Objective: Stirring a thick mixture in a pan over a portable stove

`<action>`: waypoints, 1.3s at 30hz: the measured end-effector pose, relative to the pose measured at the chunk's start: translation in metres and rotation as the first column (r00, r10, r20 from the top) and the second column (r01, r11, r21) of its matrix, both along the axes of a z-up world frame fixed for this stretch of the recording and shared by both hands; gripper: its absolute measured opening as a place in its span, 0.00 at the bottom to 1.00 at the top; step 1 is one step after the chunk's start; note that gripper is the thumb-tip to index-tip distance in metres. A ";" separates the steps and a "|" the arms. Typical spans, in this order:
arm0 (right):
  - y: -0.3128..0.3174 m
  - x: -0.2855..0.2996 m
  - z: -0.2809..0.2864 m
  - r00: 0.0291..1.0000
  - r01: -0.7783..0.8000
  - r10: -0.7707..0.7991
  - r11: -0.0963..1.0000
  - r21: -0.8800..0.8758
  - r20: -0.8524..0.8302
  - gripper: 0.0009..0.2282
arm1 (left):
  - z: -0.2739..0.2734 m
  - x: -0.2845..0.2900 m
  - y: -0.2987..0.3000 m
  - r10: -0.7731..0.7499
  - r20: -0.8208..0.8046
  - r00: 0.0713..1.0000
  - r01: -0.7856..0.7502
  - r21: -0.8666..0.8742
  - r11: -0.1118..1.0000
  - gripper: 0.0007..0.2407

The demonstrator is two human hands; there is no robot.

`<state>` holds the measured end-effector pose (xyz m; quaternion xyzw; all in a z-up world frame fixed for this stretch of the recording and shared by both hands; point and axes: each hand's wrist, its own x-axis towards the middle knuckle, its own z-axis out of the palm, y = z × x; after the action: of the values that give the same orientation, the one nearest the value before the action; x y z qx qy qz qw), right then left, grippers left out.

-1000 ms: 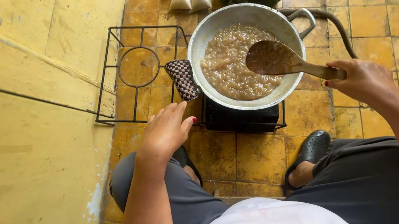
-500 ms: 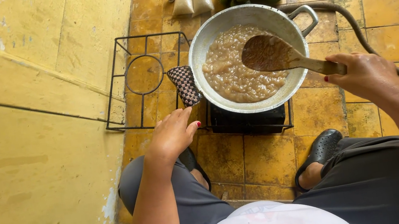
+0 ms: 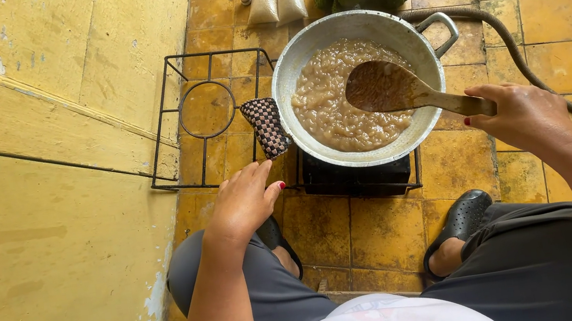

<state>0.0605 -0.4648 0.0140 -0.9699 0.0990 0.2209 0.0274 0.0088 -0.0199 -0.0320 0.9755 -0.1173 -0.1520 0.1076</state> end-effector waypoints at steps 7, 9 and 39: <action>0.004 -0.003 0.006 0.999 -0.019 0.020 1.000 0.018 -0.044 0.25 | 0.004 -0.001 -0.004 -0.018 -0.013 1.000 0.019 0.027 0.999 0.23; 0.006 -0.004 0.010 0.998 -0.033 0.034 0.999 0.012 -0.057 0.25 | 0.007 -0.001 -0.005 -0.015 -0.022 1.000 0.015 0.025 1.000 0.22; 0.005 -0.007 0.011 0.961 -0.186 0.150 0.972 -0.142 -0.232 0.21 | -0.002 -0.002 -0.004 -0.016 0.014 1.000 0.016 0.032 0.999 0.22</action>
<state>0.0535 -0.4593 0.0250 -0.9434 0.0363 0.3194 -0.0815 0.0065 -0.0240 -0.0337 0.9771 -0.1235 -0.1479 0.0902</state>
